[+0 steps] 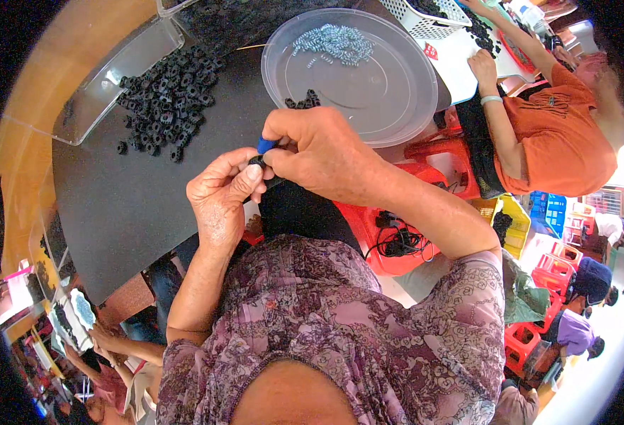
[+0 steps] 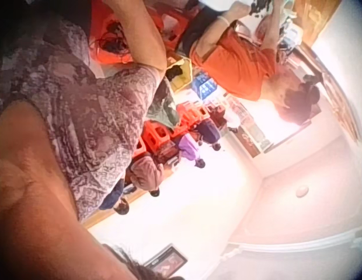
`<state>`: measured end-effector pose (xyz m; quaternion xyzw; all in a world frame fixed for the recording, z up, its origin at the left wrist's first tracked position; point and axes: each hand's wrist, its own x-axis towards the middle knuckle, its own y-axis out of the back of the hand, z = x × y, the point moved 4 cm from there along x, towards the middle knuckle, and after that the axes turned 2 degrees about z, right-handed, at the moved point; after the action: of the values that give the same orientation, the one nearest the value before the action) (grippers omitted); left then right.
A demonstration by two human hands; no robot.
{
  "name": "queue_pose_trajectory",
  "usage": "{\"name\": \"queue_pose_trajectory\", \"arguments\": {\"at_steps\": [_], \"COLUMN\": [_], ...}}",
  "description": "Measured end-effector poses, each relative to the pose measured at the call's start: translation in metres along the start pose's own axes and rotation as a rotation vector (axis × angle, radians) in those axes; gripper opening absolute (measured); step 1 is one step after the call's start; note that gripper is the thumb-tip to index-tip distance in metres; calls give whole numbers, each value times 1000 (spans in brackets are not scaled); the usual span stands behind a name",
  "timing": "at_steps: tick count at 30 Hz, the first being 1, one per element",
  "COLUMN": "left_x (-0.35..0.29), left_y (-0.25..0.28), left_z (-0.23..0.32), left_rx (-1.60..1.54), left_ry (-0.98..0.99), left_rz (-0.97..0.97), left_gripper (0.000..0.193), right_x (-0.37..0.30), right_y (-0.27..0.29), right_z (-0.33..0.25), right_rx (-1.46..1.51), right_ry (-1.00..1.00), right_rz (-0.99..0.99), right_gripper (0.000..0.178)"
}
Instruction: The person assembles plastic components by hand, repeatedly picking up black plastic pieces and attaching small parts onto them at a table.
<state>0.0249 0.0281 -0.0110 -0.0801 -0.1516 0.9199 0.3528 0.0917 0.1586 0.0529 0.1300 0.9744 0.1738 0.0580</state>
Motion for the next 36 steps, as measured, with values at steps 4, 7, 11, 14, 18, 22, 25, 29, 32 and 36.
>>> {"name": "queue_pose_trajectory", "arguments": {"at_steps": [4, 7, 11, 14, 18, 22, 25, 29, 32, 36], "left_x": [-1, -1, -2, -1, -1, -4, -3, -3, -2, -1], "left_y": [1, 1, -4, -5, 0, 4, 2, -4, -5, -8], "left_z": [-2, -3, 0, 0, -3, -1, 1, 5, 8, 12], "left_rx": [0, 39, 163, 172, 91, 42, 42, 49, 33, -71], "left_ry": [13, 11, -123, -132, 9, -53, -52, -78, -42, -27], "left_rz": [18, 50, 79, 92, 111, 111, 81, 51, 54, 27], "left_gripper": [21, 19, 17, 15, 17, 19, 19, 21, 23, 21], "right_x": [3, 1, -1, -2, -3, -5, -7, -7, -6, -7], "right_y": [-4, -7, -9, -10, -14, -20, -15, -8, -3, -1], "right_z": [5, -2, 2, 2, 4, -3, -8, -5, -9, -8], "right_rx": [-229, -324, -403, -405, -469, -468, -476, -428, -326, -148], "right_ry": [216, 313, 367, 411, 496, 575, 561, 450, 347, 229], "right_rz": [96, 156, 188, 224, 241, 210, 183, 160, 173, 177], "right_gripper": [13, 13, 12, 9, 8, 10, 10, 11, 11, 9]}}
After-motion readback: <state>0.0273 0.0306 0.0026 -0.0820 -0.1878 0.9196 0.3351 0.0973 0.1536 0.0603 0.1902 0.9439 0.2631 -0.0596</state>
